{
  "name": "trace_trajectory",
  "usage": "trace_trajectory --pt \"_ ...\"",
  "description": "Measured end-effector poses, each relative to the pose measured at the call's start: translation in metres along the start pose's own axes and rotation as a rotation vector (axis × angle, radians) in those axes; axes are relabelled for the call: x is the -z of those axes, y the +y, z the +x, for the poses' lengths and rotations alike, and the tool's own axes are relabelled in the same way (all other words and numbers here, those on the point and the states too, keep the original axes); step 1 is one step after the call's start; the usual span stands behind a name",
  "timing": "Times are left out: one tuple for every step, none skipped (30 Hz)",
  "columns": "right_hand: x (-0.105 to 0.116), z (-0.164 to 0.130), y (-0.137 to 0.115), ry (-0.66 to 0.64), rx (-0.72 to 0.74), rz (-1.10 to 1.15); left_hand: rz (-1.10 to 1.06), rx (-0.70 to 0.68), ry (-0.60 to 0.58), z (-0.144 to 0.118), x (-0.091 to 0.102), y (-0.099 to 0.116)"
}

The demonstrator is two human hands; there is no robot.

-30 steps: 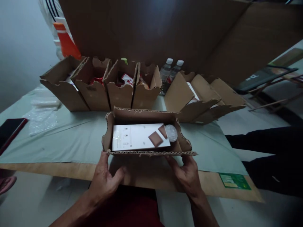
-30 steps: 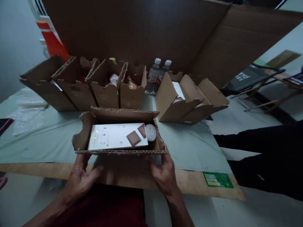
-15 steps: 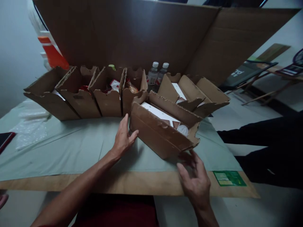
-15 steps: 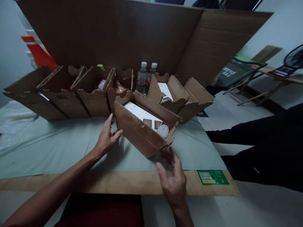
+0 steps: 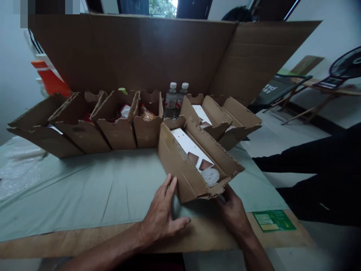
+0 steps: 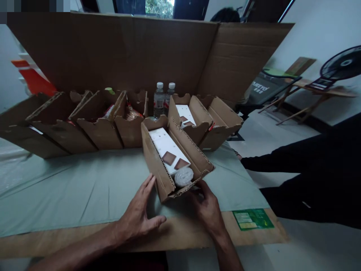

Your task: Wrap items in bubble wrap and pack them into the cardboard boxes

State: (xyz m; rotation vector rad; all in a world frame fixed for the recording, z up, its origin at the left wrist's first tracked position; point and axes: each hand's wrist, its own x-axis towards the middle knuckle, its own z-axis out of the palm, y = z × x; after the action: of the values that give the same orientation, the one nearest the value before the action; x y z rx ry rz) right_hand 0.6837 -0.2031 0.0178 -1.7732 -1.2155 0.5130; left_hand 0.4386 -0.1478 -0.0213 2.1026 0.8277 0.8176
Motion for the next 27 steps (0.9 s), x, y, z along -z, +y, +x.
trace_trajectory --pt "0.0 -0.005 -0.002 0.018 0.004 -0.025 0.0 -0.006 -0.007 0.001 -0.001 -0.002" --pt "-0.001 -0.008 -0.006 0.025 0.018 -0.043 0.0 -0.009 -0.006 0.003 0.0 -0.004" --pt "-0.003 -0.008 -0.01 0.025 0.038 -0.06 0.0 -0.008 0.005 0.006 0.002 -0.006" --pt "-0.005 -0.006 -0.014 0.018 0.059 -0.075 -0.001 -0.004 0.022 0.01 0.005 -0.009" --pt "-0.008 -0.003 -0.019 0.013 0.083 -0.091 -0.002 0.001 0.04 0.014 0.009 -0.012" --pt "-0.011 0.002 -0.023 0.008 0.104 -0.108 -0.001 0.007 0.054 0.019 0.014 -0.015" --pt "-0.014 0.006 -0.026 0.002 0.122 -0.128 0.003 0.011 0.065 0.024 0.019 -0.017" --pt "-0.016 0.011 -0.029 -0.002 0.137 -0.15 0.009 0.012 0.073 0.028 0.024 -0.02" --pt "-0.018 0.015 -0.031 -0.007 0.15 -0.174 0.017 0.011 0.08 0.032 0.029 -0.022" --pt "-0.02 0.018 -0.033 -0.012 0.163 -0.199 0.026 0.008 0.089 0.036 0.033 -0.023" --pt "-0.021 0.022 -0.034 -0.016 0.175 -0.222 0.036 0.004 0.102 0.039 0.037 -0.024" --pt "-0.023 0.025 -0.034 -0.022 0.187 -0.243 0.045 0.001 0.118 0.043 0.041 -0.025" --pt "-0.025 0.029 -0.034 -0.03 0.197 -0.26 0.054 0.002 0.133 0.047 0.044 -0.025" --pt "-0.027 0.034 -0.034 -0.038 0.204 -0.273 0.065 0.009 0.144 0.051 0.047 -0.026" --pt "-0.03 0.039 -0.033 -0.04 0.205 -0.279 0.077 0.026 0.151 0.057 0.049 -0.027" --pt "-0.033 0.045 -0.031 -0.031 0.2 -0.273 0.086 0.06 0.156 0.064 0.052 -0.027" --pt "-0.038 0.052 -0.029 -0.014 0.192 -0.249 0.091 0.109 0.161 0.072 0.054 -0.029" --pt "-0.043 0.058 -0.026 0.007 0.178 -0.202 0.091 0.164 0.168 0.082 0.055 -0.03" --pt "-0.048 0.064 -0.023 0.028 0.165 -0.135 0.088 0.219 0.178 0.093 0.056 -0.033" --pt "-0.053 0.068 -0.019 0.045 0.156 -0.059 0.08 0.268 0.19 0.104 0.057 -0.035" --pt "-0.058 0.071 -0.015 0.051 0.155 0.014 0.07 0.303 0.207 0.114 0.057 -0.038" --pt "-0.062 0.072 -0.012 0.044 0.16 0.068 0.058 0.323 0.221 0.123 0.056 -0.041" --pt "-0.065 0.072 -0.008 0.028 0.17 0.095 0.046 0.333 0.234 0.13 0.055 -0.044" --pt "-0.067 0.07 -0.004 0.01 0.182 0.096 0.031 0.341 0.242 0.135 0.053 -0.047" --pt "-0.068 0.068 0.0 -0.009 0.192 0.082 0.016 0.348 0.247 0.137 0.051 -0.049" --pt "-0.069 0.066 0.002 -0.028 0.196 0.064 0.004 0.353 0.249 0.136 0.049 -0.051" --pt "-0.069 0.063 0.005 -0.045 0.198 0.048 -0.011 0.357 0.249 0.134 0.047 -0.053"
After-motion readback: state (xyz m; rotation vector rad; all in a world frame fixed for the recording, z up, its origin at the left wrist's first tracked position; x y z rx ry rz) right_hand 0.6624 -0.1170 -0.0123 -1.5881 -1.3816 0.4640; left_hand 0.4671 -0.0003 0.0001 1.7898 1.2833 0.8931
